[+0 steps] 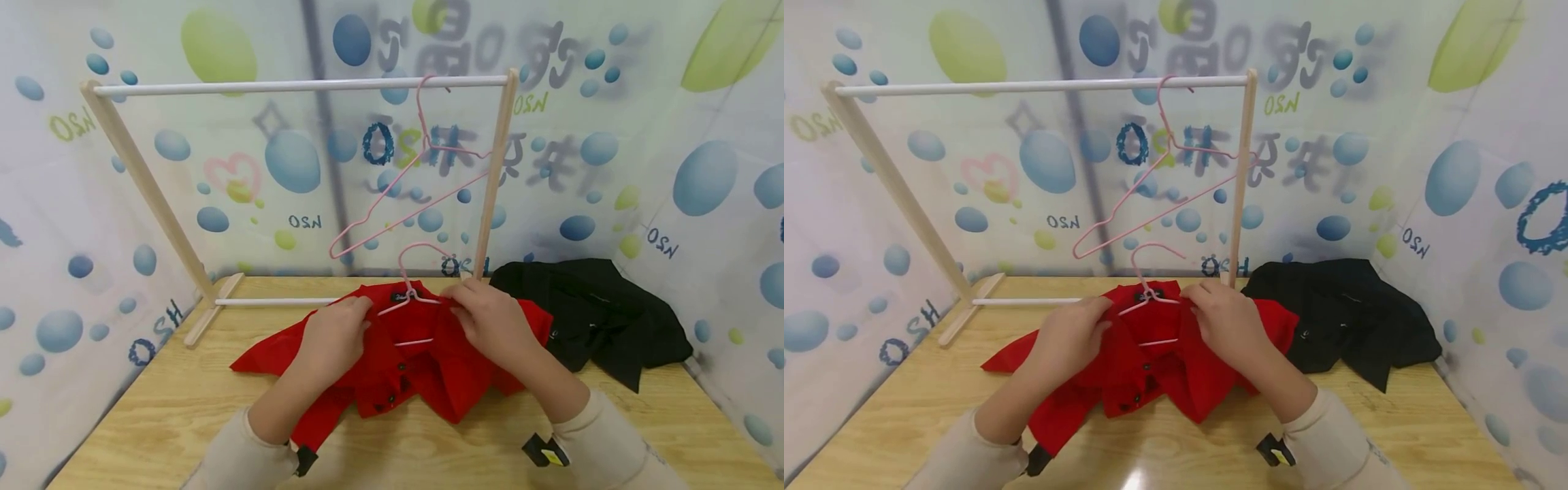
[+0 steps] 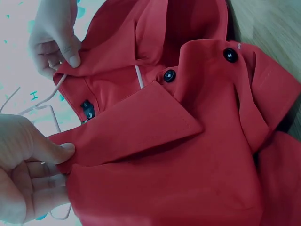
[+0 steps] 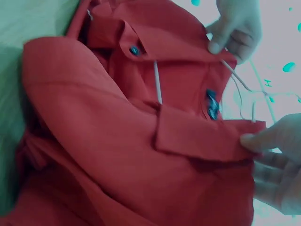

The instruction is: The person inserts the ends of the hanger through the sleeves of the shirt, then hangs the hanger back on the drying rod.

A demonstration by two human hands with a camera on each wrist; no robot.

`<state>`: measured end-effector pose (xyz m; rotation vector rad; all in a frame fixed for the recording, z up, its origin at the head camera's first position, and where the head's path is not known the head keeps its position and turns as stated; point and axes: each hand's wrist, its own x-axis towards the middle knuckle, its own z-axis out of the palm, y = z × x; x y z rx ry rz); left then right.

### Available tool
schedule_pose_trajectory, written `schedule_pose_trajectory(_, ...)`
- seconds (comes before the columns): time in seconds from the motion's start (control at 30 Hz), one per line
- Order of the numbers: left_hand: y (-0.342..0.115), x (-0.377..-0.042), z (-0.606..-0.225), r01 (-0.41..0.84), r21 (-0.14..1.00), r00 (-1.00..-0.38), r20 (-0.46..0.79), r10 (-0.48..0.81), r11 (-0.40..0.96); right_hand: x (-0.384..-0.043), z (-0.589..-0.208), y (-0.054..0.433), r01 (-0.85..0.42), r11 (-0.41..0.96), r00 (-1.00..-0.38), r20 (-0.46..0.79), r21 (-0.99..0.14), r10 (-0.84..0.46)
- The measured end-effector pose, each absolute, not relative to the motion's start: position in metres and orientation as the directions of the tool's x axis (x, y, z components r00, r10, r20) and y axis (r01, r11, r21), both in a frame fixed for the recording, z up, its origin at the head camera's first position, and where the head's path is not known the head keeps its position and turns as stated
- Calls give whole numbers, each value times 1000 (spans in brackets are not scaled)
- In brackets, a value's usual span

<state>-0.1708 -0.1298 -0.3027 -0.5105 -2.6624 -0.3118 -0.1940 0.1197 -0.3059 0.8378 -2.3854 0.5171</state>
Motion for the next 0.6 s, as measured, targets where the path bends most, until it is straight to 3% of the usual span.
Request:
schedule_pose_trajectory(0.27, -140, -171, -304, 365, 123, -853, 441, 278, 923, -199, -294, 143, -662, 698, -733, 434, -275, -524)
schedule_pose_trajectory(0.6, -157, -170, -303, 447, 161, -818, 473, 328, 880, -197, -299, 138, -660, 722, -681, 572, -207, -458)
